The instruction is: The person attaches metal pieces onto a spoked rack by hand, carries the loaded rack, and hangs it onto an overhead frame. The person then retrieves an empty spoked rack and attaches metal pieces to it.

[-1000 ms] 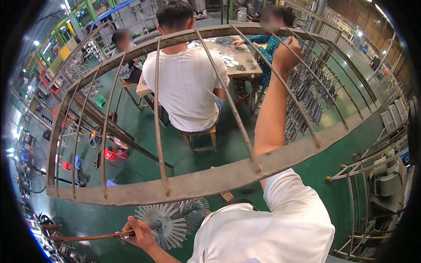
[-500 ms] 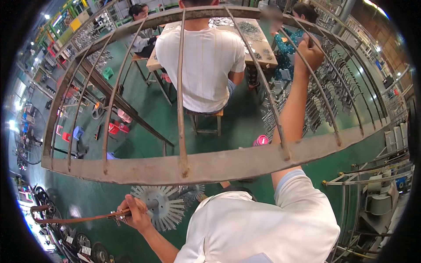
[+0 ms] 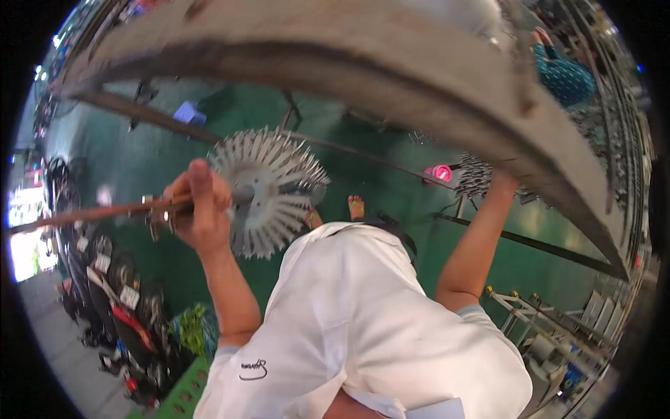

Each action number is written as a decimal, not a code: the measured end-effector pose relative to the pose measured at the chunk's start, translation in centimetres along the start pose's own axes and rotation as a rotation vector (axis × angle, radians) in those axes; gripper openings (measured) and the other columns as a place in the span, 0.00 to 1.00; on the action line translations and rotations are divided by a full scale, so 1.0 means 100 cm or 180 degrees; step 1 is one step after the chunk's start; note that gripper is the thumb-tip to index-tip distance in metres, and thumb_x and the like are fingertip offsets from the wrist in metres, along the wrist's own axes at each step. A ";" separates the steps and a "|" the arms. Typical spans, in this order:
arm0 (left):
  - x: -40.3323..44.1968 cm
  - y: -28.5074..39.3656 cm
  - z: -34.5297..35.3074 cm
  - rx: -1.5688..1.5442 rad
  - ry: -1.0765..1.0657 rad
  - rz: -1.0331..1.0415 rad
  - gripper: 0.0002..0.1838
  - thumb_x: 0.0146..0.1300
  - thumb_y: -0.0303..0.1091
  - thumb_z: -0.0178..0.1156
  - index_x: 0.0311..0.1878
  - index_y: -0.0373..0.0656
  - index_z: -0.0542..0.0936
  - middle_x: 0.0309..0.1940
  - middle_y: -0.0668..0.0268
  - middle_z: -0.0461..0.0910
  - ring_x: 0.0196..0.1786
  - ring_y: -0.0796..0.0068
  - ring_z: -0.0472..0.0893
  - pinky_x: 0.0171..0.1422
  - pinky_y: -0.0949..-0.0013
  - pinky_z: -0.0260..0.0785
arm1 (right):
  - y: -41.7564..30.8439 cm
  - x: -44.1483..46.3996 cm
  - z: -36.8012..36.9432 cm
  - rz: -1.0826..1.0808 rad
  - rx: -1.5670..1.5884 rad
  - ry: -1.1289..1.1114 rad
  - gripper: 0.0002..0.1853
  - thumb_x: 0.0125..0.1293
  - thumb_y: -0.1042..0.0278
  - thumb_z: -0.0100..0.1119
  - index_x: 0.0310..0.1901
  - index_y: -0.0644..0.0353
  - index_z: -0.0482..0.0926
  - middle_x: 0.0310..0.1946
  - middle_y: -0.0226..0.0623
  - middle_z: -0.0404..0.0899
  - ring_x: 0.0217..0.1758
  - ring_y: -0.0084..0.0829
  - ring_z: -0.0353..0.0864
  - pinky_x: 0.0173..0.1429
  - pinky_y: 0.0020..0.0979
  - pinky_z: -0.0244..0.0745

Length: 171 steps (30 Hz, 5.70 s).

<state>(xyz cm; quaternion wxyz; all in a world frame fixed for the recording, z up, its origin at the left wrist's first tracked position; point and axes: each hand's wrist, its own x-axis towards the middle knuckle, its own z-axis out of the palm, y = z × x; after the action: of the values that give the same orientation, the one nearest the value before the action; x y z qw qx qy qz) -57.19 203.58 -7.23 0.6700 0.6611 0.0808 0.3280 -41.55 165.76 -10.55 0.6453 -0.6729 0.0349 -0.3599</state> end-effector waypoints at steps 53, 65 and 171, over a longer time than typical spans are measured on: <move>-0.007 0.007 0.014 -0.0383 0.0001 0.0138 0.24 0.74 0.36 0.54 0.18 0.47 0.61 0.08 0.73 0.56 0.10 0.85 0.54 0.15 0.76 0.47 | -0.038 -0.145 0.046 -0.0118 0.0221 -0.3918 0.11 0.61 0.66 0.67 0.44 0.57 0.84 0.38 0.33 0.77 0.46 0.32 0.75 0.57 0.39 0.62; -0.003 0.004 0.019 -0.0375 0.0111 -0.0018 0.27 0.72 0.39 0.57 0.16 0.48 0.59 0.07 0.74 0.55 0.10 0.85 0.55 0.15 0.77 0.45 | -0.035 0.174 -0.023 -0.1257 -0.2157 0.1183 0.28 0.61 0.66 0.65 0.61 0.72 0.73 0.32 0.45 0.85 0.32 0.36 0.85 0.40 0.34 0.78; 0.004 -0.018 0.030 -0.0227 0.0398 -0.0020 0.25 0.70 0.36 0.59 0.16 0.45 0.65 0.08 0.71 0.63 0.10 0.85 0.58 0.14 0.76 0.50 | -0.001 -0.174 0.065 -0.0219 0.0358 -0.3844 0.07 0.57 0.74 0.70 0.37 0.63 0.84 0.26 0.37 0.78 0.33 0.35 0.73 0.36 0.34 0.70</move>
<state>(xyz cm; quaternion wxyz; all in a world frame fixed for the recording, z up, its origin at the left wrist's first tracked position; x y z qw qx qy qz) -54.67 201.41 -8.46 0.6877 0.6148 0.1129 0.3692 -51.01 180.19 -17.56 0.5735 -0.7239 -0.3783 0.0635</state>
